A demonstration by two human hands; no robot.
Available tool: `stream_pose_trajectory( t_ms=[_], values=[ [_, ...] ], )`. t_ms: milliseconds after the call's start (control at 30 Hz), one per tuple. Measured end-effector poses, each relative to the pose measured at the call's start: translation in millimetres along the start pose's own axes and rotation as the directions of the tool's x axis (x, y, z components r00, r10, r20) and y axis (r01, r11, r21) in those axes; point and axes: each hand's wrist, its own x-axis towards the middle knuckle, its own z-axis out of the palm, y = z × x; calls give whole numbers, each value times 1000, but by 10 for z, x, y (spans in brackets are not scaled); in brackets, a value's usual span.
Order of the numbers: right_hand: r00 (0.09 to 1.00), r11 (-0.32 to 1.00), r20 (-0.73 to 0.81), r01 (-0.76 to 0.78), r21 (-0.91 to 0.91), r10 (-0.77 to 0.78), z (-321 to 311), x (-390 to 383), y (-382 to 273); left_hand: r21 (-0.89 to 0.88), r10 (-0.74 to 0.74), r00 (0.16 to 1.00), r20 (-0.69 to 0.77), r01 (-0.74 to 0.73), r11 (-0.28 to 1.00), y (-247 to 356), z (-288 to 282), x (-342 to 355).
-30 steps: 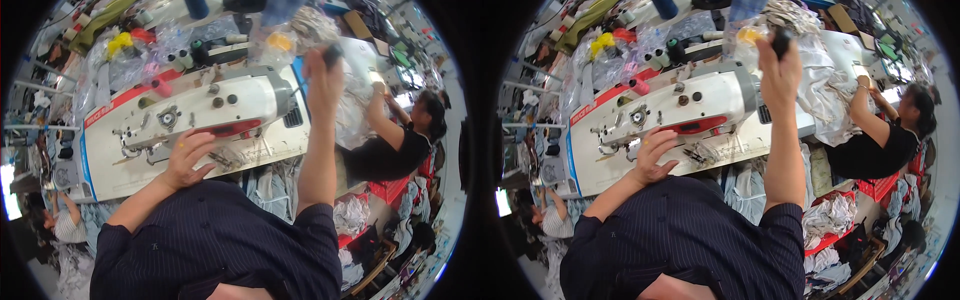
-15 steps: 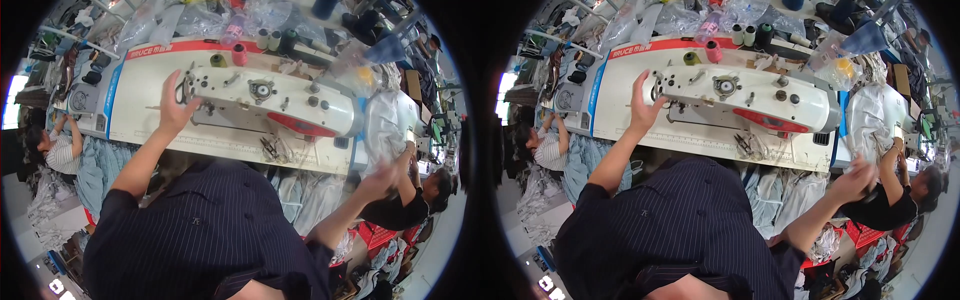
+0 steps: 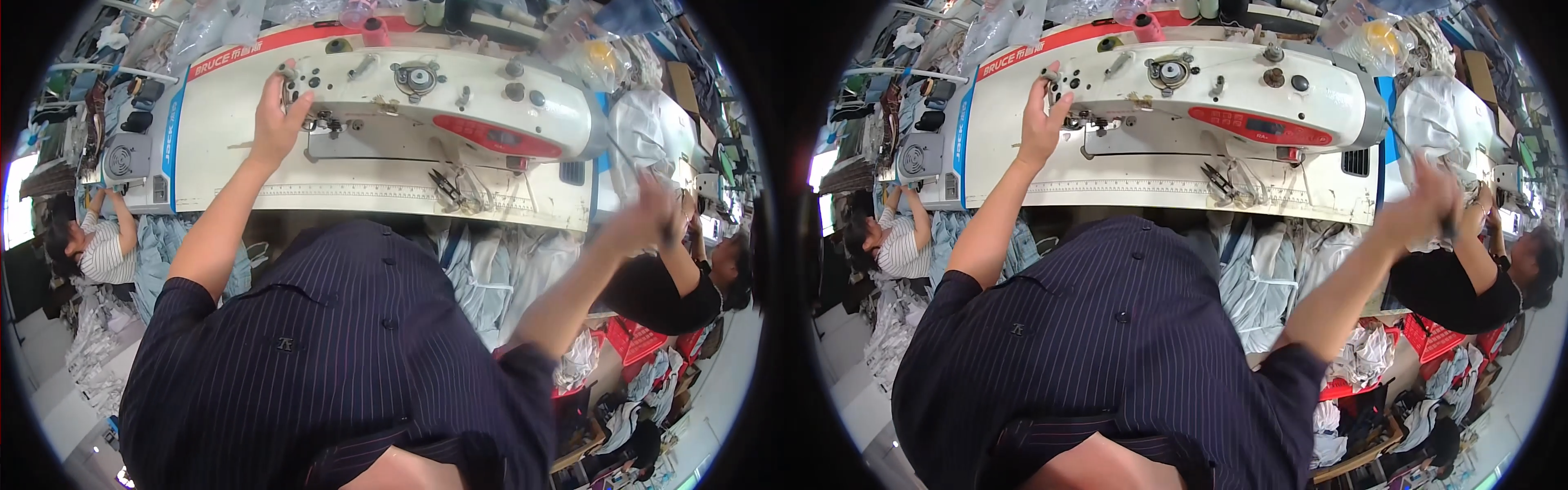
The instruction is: Using a screwdriver to adjust and repair an industrial sewing machine in a garment factory.
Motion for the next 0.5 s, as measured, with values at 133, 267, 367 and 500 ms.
stream_pose_trajectory(
  t_ms=[133, 267, 367, 500],
  values=[
    [635, -36, 165, -210, 977, 755, -488, -1383, 166, 20, -14, 999, 43, 13, 1000, 62, 80, 33],
    [535, -281, 261, -45, 959, 803, -357, -1585, 187, 68, 7, 999, 44, -10, 998, 12, 90, 57],
    [716, 140, 41, -192, 971, 697, -448, -970, 198, 82, -1, 999, 40, -3, 997, 31, 70, 32],
    [836, 721, 181, -540, 434, 518, -205, 588, 48, 15, -28, 998, 50, 27, 1000, 30, 96, 51]
  ],
)
